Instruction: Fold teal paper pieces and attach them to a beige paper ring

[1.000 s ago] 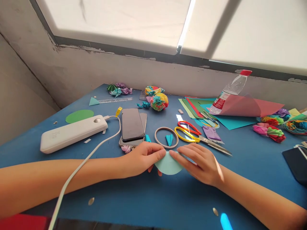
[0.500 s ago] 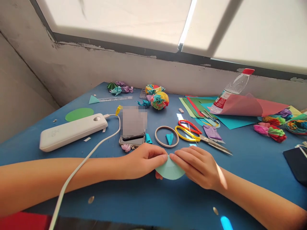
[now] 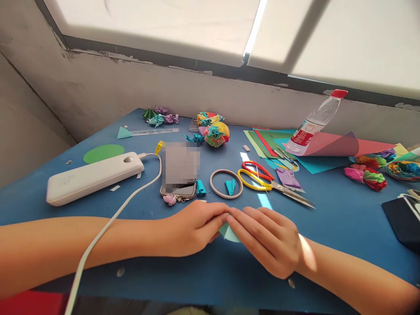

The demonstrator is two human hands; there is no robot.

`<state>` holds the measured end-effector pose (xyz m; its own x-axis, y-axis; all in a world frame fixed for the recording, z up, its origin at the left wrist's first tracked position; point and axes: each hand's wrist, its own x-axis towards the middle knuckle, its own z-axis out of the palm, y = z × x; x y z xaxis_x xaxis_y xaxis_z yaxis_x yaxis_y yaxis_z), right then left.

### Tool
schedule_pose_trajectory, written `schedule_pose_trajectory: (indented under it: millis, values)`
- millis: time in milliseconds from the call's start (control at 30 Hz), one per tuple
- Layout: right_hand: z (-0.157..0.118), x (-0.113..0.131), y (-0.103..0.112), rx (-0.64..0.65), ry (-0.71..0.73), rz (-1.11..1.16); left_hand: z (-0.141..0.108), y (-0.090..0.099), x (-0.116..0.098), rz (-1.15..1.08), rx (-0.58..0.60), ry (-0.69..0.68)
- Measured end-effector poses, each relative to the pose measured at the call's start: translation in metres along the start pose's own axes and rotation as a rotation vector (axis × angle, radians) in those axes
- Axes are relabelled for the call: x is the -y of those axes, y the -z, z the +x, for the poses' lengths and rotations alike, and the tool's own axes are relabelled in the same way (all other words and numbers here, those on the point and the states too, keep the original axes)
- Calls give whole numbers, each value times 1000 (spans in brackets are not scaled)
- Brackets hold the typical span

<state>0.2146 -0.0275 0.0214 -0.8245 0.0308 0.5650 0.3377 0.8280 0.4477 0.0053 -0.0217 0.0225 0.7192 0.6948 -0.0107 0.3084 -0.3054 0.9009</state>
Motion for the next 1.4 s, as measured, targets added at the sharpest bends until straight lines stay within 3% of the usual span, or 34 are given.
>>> schedule_pose_trajectory:
  millis: [267, 600, 733, 833, 967, 1033, 1133, 1300, 1400]
  values:
    - [2, -1, 4, 33, 34, -96, -3, -3, -3, -264, 75, 59]
    - [3, 3, 5, 12, 8, -97, 0, -3, -5, -286, 144, 29]
    - [2, 1, 3, 18, -1, -80, 0, -5, -1, -220, 104, -8]
    - [0, 2, -1, -42, -204, 132, -2, -7, 5, -57, -21, -78]
    - [2, 5, -3, -69, -766, 615, -8, -11, 12, 297, -204, -273]
    - [4, 6, -3, -23, -929, 748, -10, -13, 14, 434, -248, -381]
    - [7, 7, -4, 33, -989, 851, -11, -15, 14, 485, -297, -410]
    - [9, 9, -7, -4, -1004, 794, -8, -12, 10, 388, -246, -235]
    - [9, 8, -6, -1, -1016, 839, -8, -9, 7, 346, -215, -206]
